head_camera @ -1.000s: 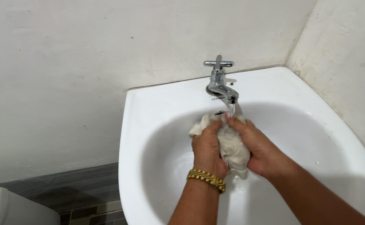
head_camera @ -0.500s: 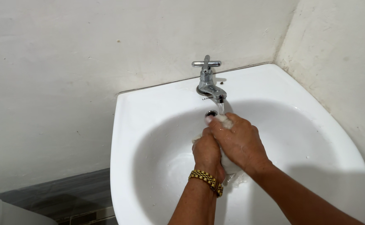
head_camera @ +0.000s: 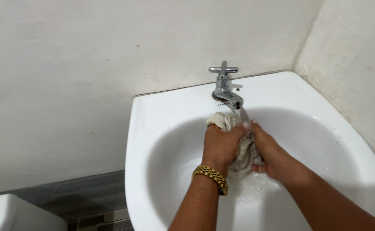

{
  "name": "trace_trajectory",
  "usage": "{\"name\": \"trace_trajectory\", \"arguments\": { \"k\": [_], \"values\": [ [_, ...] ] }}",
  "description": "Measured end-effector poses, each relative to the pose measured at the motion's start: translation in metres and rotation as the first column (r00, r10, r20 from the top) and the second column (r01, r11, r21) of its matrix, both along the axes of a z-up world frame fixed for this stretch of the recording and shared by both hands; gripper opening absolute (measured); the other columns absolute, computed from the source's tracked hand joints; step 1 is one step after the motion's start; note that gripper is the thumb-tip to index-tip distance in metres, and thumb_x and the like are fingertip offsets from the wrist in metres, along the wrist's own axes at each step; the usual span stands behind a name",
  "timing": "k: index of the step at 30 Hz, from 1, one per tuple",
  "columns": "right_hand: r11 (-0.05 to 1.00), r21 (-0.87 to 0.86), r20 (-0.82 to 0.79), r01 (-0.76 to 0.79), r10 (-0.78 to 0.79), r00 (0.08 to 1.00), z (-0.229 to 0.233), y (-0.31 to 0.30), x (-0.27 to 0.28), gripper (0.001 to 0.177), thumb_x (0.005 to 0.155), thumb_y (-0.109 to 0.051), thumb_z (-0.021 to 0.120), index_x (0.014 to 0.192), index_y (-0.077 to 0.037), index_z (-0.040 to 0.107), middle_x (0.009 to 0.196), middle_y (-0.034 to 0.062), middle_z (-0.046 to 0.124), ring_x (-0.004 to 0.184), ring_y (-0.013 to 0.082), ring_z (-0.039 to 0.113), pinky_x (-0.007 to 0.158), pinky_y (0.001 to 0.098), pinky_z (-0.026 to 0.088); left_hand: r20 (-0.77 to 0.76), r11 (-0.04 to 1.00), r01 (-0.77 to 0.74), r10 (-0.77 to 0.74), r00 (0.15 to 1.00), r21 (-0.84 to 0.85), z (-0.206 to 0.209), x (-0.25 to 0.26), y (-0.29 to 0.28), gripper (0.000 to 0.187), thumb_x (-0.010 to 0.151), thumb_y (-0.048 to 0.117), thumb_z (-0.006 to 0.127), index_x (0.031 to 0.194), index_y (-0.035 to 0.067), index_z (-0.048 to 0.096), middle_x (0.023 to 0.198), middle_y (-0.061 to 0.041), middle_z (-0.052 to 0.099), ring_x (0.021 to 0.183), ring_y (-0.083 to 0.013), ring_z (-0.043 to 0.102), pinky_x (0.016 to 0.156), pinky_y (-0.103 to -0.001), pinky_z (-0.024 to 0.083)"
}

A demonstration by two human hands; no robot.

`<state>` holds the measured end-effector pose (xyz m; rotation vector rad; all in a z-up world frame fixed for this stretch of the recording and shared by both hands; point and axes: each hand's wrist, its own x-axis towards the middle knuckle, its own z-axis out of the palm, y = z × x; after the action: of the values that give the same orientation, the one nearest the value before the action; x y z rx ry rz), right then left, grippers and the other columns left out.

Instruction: The person wets a cloth under running water, then wipes the sink basin, faucet, and surrounding counter area. The person repeatedly rinses and wrings the cloth while continuing to wipe the sink surfaces.

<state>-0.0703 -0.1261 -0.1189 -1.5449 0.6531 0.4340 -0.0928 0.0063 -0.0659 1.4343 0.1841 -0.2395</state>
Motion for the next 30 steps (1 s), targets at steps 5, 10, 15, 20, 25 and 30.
{"name": "trace_trajectory", "arguments": {
  "k": [5,10,15,20,25,30],
  "values": [
    [1.0,-0.013,0.033,-0.025,0.026,0.999,-0.01,-0.011,0.008,0.047,0.095,-0.054,0.055,0.114,-0.013,0.069,0.102,0.0073,0.068,0.095,0.0208,0.06,0.081,0.039,0.048,-0.176,0.966,-0.032,-0.013,0.984,-0.255,0.002,0.0,0.018,0.033,0.089,0.006,0.064,0.12,-0.002,0.055,0.109,-0.022,0.072,0.087,-0.0278,0.076,0.079,-0.04,0.066],
    [0.997,-0.054,0.063,-0.049,0.052,0.997,-0.007,-0.006,0.008,0.057,0.09,-0.063,0.056,0.118,-0.015,0.068,0.105,0.0052,0.071,0.1,0.0202,0.061,0.083,0.0391,0.046,-0.187,0.881,-0.081,-0.008,0.982,-0.466,-0.001,-0.006,0.028,0.033,0.092,0.016,0.062,0.123,0.004,0.058,0.112,-0.015,0.073,0.096,-0.0254,0.073,0.082,-0.039,0.063],
    [0.999,-0.029,-0.156,0.033,-0.037,0.987,0.02,0.004,-0.007,0.081,0.089,-0.078,0.045,0.13,-0.012,0.067,0.124,0.0101,0.062,0.117,0.027,0.056,0.093,0.0456,0.044,-0.133,0.828,-0.018,-0.068,0.989,-0.56,-0.004,-0.008,0.022,0.038,0.09,0.013,0.06,0.127,0.004,0.058,0.115,-0.016,0.071,0.104,-0.0271,0.072,0.088,-0.039,0.062],
    [0.89,0.453,-0.098,0.055,-0.012,0.995,0.033,0.004,-0.013,0.08,0.078,-0.072,0.055,0.131,-0.013,0.065,0.126,0.0136,0.071,0.113,0.0306,0.068,0.099,0.0531,0.051,-0.22,0.743,-0.081,-0.091,0.971,-0.665,-0.015,-0.011,0.018,0.041,0.093,0.016,0.061,0.131,0.001,0.058,0.121,-0.017,0.07,0.107,-0.0267,0.072,0.092,-0.037,0.062],
    [0.879,0.471,0.165,-0.073,-0.006,0.986,0.034,0.003,-0.012,0.06,0.079,-0.039,0.071,0.133,-0.014,0.06,0.126,0.0124,0.07,0.112,0.0296,0.069,0.099,0.051,0.055,-0.34,0.781,-0.233,0.027,0.94,-0.579,-0.023,-0.005,0.014,0.046,0.096,0.034,0.058,0.131,0.004,0.057,0.123,-0.016,0.069,0.109,-0.0293,0.07,0.091,-0.043,0.06],
    [0.91,0.411,0.31,-0.055,-0.083,0.947,0.044,0.006,-0.019,0.054,0.084,-0.037,0.066,0.132,-0.012,0.06,0.124,0.0124,0.069,0.115,0.0265,0.067,0.099,0.0442,0.055,-0.488,0.723,-0.328,-0.015,0.873,-0.608,-0.044,-0.003,0.003,0.066,0.1,0.05,0.033,0.14,0.001,0.054,0.13,-0.022,0.07,0.114,-0.0355,0.072,0.091,-0.051,0.061]
  ]
}}
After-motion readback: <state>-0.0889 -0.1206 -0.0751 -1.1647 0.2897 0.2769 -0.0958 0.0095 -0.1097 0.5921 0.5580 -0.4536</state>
